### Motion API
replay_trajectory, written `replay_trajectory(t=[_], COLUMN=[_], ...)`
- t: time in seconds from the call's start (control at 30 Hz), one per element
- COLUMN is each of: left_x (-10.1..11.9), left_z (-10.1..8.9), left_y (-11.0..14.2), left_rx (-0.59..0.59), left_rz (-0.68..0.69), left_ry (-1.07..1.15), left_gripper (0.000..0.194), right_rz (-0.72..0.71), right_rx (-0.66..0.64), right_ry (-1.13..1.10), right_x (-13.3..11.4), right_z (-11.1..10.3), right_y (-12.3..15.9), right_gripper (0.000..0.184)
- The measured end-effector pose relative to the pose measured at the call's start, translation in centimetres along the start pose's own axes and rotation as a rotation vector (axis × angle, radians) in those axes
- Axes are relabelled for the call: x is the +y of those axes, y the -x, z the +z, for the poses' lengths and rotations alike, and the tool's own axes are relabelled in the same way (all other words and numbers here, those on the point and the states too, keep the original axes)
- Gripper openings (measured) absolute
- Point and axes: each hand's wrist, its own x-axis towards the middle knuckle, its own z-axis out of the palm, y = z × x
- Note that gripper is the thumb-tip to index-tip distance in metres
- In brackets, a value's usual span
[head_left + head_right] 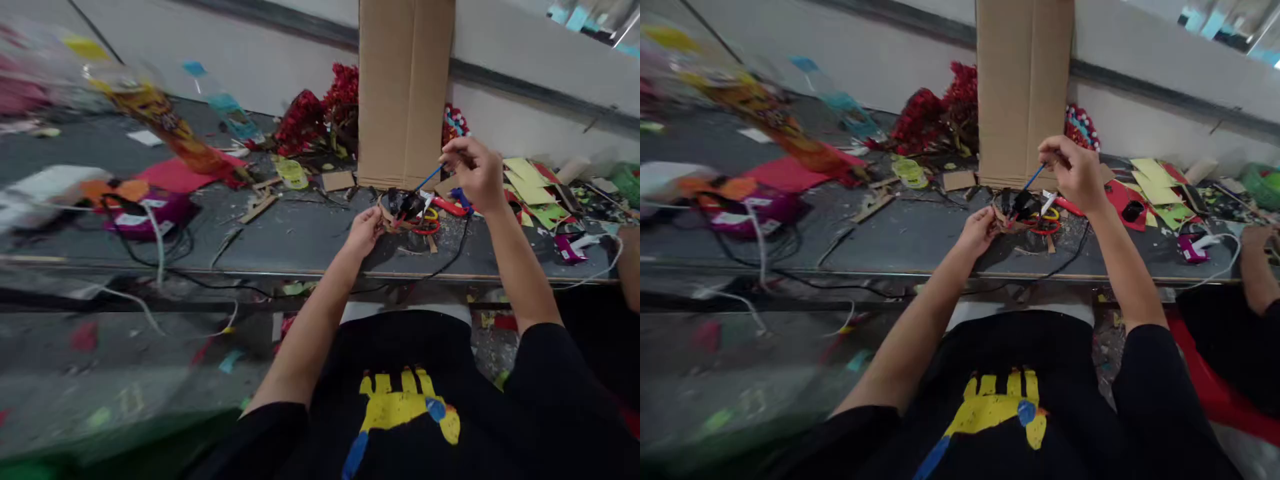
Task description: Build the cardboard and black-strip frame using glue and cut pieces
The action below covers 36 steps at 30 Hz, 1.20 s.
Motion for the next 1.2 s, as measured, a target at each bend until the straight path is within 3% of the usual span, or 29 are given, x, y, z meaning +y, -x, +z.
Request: replay_trajectory(t=[0.4,0.8,1.0,1.2], left_x=[0.3,0.4,0.5,0.5], left_z=[0.3,0.6,0.7,0.8], left_y=[0.3,0.3,0.4,0.4], left_rx=[-0.003,-0.005,-0.024,-0.029], left_rz=[0.004,-0.029,-0.002,0.007], left_ry=[0.001,0.004,0.016,0.023], left_gripper=[0.033,0.031,0.031,0.029], right_rz=[0.084,0.0,-0.025,0.01], right_rx=[-0.166,-0.139,-0.078,-0.078], right_ry=[-0.141,0.159,0.116,0.055], right_x=[-0.4,-0.4,0.3,-0.8], right_z=[1.4,0.9,0.3,0.8], right_y=[0.3,0.1,-0.4,-0.2], right_gripper=[0.014,0.016,0.012,0.012])
